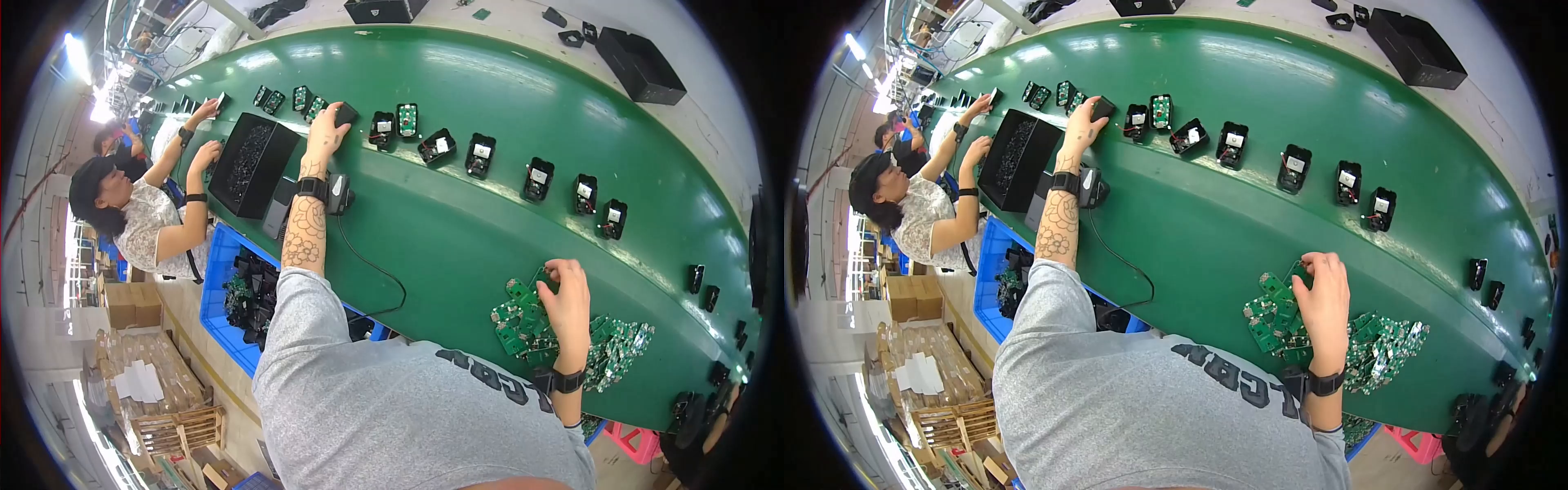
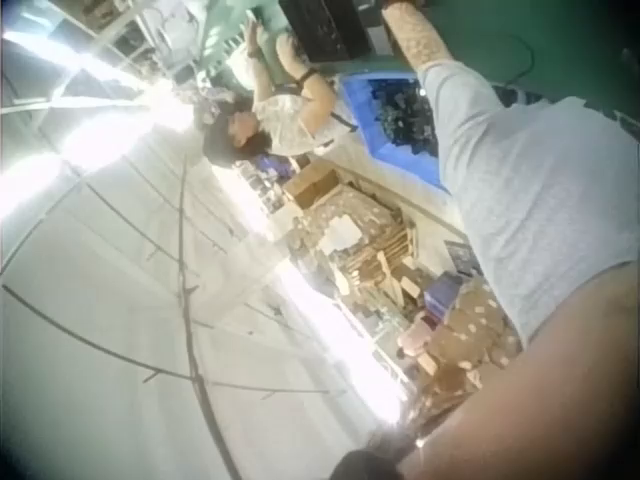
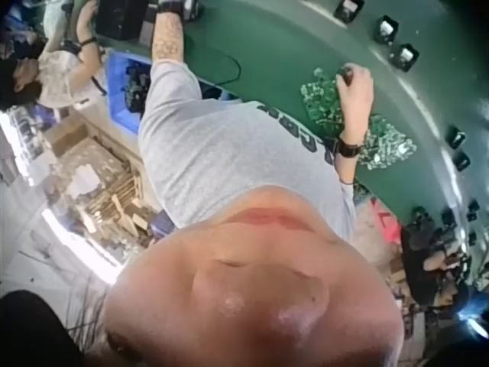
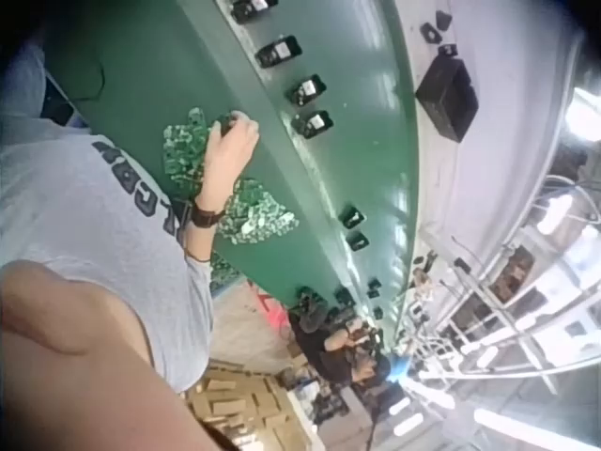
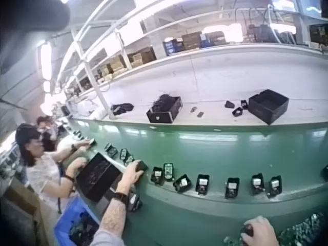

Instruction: Assembling circuit boards into black plastic housings on a factory assembly line.

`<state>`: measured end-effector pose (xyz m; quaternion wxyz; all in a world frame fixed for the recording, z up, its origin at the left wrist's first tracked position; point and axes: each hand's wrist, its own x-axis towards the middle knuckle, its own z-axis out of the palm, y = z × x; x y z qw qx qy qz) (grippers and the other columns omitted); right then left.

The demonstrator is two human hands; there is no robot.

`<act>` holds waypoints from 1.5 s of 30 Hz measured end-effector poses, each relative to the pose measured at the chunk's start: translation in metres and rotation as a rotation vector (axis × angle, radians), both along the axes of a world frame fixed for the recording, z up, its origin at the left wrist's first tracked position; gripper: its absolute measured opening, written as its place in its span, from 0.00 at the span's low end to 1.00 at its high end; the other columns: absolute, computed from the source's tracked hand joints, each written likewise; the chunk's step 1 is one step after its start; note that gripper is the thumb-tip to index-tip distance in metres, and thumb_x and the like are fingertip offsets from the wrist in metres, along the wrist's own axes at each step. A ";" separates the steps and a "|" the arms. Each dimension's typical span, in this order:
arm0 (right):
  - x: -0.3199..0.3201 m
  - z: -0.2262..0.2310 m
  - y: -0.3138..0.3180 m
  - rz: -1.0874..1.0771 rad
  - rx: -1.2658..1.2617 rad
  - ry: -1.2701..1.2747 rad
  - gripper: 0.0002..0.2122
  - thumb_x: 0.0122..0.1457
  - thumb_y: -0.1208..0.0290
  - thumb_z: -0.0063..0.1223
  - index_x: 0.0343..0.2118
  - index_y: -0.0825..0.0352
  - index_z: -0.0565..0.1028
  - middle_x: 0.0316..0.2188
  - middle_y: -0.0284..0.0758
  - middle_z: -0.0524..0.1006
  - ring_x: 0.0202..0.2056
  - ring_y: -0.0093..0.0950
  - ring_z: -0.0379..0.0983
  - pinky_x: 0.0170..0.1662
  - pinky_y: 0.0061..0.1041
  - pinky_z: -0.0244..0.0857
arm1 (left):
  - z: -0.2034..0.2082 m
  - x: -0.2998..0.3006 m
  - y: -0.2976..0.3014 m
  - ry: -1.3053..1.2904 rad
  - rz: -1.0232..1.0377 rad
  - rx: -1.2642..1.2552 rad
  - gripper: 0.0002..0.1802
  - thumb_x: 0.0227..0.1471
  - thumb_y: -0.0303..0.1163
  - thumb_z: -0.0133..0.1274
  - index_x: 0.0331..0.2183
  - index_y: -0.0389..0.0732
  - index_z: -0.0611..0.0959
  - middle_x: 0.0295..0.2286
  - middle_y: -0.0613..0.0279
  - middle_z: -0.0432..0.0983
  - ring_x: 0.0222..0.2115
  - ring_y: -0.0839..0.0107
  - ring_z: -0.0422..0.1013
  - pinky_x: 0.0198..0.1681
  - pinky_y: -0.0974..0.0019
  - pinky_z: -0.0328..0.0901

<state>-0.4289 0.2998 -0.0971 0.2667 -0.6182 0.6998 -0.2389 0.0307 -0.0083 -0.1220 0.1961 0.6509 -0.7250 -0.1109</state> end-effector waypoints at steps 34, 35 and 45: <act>-0.032 0.028 0.009 -0.240 -0.519 -1.034 0.13 0.53 0.89 0.47 0.41 0.75 0.76 0.46 0.44 0.72 0.48 0.31 0.70 0.49 0.28 0.69 | 0.056 -0.297 0.232 1.885 -0.290 1.039 0.29 0.47 0.23 0.41 0.54 0.40 0.63 0.52 0.54 0.61 0.50 0.59 0.65 0.42 0.52 0.73; -0.035 0.028 0.010 -0.295 -0.510 -1.148 0.14 0.54 0.88 0.47 0.43 0.75 0.76 0.46 0.44 0.72 0.49 0.31 0.70 0.50 0.31 0.69 | 0.057 -0.302 0.234 1.888 -0.291 1.040 0.29 0.47 0.23 0.41 0.54 0.40 0.63 0.52 0.54 0.61 0.50 0.59 0.65 0.42 0.52 0.73; -0.005 0.025 0.006 -0.416 -0.738 -0.772 0.12 0.53 0.89 0.52 0.41 0.76 0.78 0.41 0.44 0.75 0.37 0.33 0.78 0.42 0.29 0.76 | 0.068 -0.328 0.250 1.755 -0.363 0.703 0.28 0.50 0.22 0.40 0.55 0.37 0.60 0.56 0.54 0.55 0.50 0.59 0.65 0.46 0.52 0.72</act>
